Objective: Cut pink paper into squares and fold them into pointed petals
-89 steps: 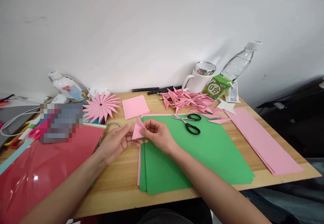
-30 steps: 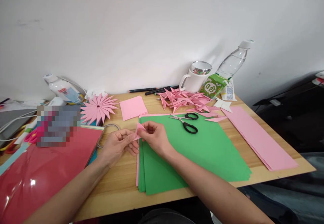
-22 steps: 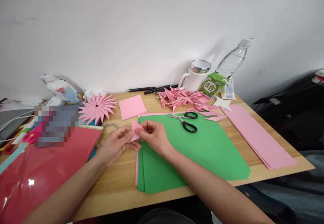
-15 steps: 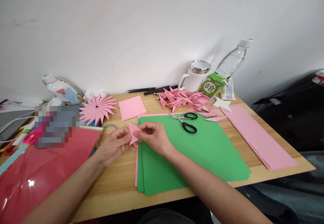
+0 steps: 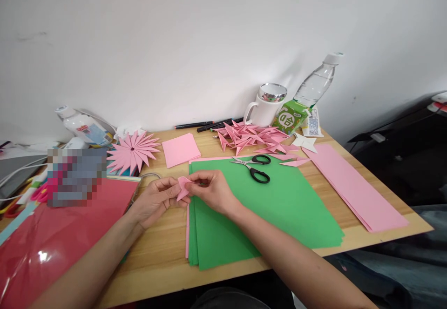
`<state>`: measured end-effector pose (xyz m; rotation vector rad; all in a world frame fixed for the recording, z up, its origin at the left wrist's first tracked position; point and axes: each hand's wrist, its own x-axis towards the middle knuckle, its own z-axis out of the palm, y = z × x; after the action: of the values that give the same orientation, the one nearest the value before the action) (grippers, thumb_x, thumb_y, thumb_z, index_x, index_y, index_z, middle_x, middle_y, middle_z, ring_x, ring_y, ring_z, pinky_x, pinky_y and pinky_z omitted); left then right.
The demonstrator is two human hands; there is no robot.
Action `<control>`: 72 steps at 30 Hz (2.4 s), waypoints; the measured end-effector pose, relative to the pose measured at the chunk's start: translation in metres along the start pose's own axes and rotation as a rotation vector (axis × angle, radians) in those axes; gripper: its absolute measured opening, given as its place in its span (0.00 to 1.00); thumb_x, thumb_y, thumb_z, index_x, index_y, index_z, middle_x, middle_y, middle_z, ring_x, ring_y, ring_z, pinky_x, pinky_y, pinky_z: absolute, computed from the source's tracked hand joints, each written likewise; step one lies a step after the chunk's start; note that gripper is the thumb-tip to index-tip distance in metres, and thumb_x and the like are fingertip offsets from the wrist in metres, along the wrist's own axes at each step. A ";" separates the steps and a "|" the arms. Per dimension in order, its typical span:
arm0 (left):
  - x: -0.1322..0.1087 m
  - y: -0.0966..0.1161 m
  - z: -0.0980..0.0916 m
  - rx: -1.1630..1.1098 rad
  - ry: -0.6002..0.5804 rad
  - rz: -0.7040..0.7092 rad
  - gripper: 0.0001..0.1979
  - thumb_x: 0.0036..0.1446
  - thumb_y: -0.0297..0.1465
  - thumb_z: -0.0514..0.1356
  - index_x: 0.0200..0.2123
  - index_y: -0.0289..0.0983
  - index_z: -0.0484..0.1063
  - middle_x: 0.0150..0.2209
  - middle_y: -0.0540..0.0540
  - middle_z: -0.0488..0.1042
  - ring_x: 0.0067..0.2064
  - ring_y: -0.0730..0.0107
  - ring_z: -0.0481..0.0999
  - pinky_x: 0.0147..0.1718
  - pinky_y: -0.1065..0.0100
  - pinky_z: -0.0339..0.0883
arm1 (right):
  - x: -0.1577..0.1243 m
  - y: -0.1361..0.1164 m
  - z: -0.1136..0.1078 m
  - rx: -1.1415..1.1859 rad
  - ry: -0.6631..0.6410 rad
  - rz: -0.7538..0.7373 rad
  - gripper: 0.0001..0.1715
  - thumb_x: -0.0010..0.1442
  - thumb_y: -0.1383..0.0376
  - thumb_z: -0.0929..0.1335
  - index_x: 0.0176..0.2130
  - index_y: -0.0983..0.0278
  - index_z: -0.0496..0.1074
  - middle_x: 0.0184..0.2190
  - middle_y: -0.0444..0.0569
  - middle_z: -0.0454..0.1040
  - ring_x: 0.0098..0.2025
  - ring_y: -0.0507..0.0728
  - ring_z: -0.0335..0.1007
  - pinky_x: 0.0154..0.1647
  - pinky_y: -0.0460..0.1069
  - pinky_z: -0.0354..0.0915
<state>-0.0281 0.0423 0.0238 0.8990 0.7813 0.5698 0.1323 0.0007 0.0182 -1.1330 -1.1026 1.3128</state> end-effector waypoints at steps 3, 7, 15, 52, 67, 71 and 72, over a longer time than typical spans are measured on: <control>0.000 0.001 0.000 0.017 0.001 0.006 0.15 0.39 0.35 0.71 0.25 0.31 0.73 0.25 0.44 0.77 0.26 0.68 0.78 0.28 0.68 0.74 | 0.000 0.001 -0.001 -0.017 0.000 -0.030 0.18 0.45 0.52 0.73 0.26 0.66 0.76 0.24 0.46 0.75 0.26 0.52 0.67 0.30 0.47 0.64; -0.001 -0.001 0.005 0.066 0.040 0.078 0.15 0.39 0.36 0.71 0.25 0.31 0.72 0.24 0.46 0.76 0.25 0.67 0.77 0.25 0.69 0.73 | 0.000 0.004 0.001 -0.036 0.022 -0.051 0.17 0.46 0.53 0.73 0.26 0.65 0.76 0.24 0.45 0.75 0.26 0.52 0.66 0.29 0.47 0.64; -0.003 -0.004 0.011 0.030 0.085 0.132 0.15 0.44 0.37 0.68 0.25 0.32 0.70 0.23 0.47 0.75 0.23 0.70 0.76 0.22 0.70 0.72 | 0.001 0.006 0.005 0.023 0.062 -0.064 0.14 0.47 0.56 0.73 0.29 0.65 0.76 0.26 0.45 0.74 0.27 0.51 0.66 0.29 0.47 0.65; -0.001 -0.005 0.007 0.273 0.273 0.320 0.16 0.42 0.36 0.68 0.33 0.34 0.72 0.25 0.49 0.77 0.26 0.70 0.76 0.29 0.69 0.72 | -0.003 0.008 0.006 -0.150 0.127 -0.177 0.14 0.51 0.58 0.71 0.34 0.66 0.73 0.32 0.49 0.77 0.34 0.56 0.75 0.37 0.50 0.71; -0.007 -0.011 0.002 0.825 0.372 0.791 0.05 0.54 0.32 0.61 0.30 0.37 0.75 0.23 0.51 0.73 0.23 0.75 0.72 0.23 0.74 0.66 | -0.001 0.006 0.002 -0.087 0.113 -0.173 0.13 0.49 0.58 0.72 0.32 0.65 0.73 0.29 0.47 0.75 0.31 0.54 0.71 0.35 0.49 0.69; -0.007 -0.011 0.006 0.712 0.346 0.768 0.04 0.51 0.31 0.64 0.32 0.38 0.76 0.28 0.50 0.76 0.25 0.74 0.75 0.24 0.74 0.69 | 0.001 0.005 0.001 0.035 0.113 -0.102 0.17 0.47 0.56 0.73 0.33 0.65 0.73 0.26 0.45 0.74 0.27 0.52 0.71 0.32 0.48 0.70; -0.008 -0.010 0.007 0.681 0.343 0.747 0.05 0.50 0.32 0.64 0.32 0.38 0.76 0.29 0.50 0.77 0.25 0.73 0.76 0.25 0.74 0.69 | 0.001 0.004 0.001 0.046 0.116 -0.099 0.17 0.47 0.56 0.73 0.34 0.65 0.73 0.26 0.44 0.74 0.26 0.52 0.71 0.32 0.48 0.70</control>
<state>-0.0263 0.0285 0.0206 1.7827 0.9616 1.1679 0.1310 0.0018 0.0145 -1.0925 -1.0252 1.1752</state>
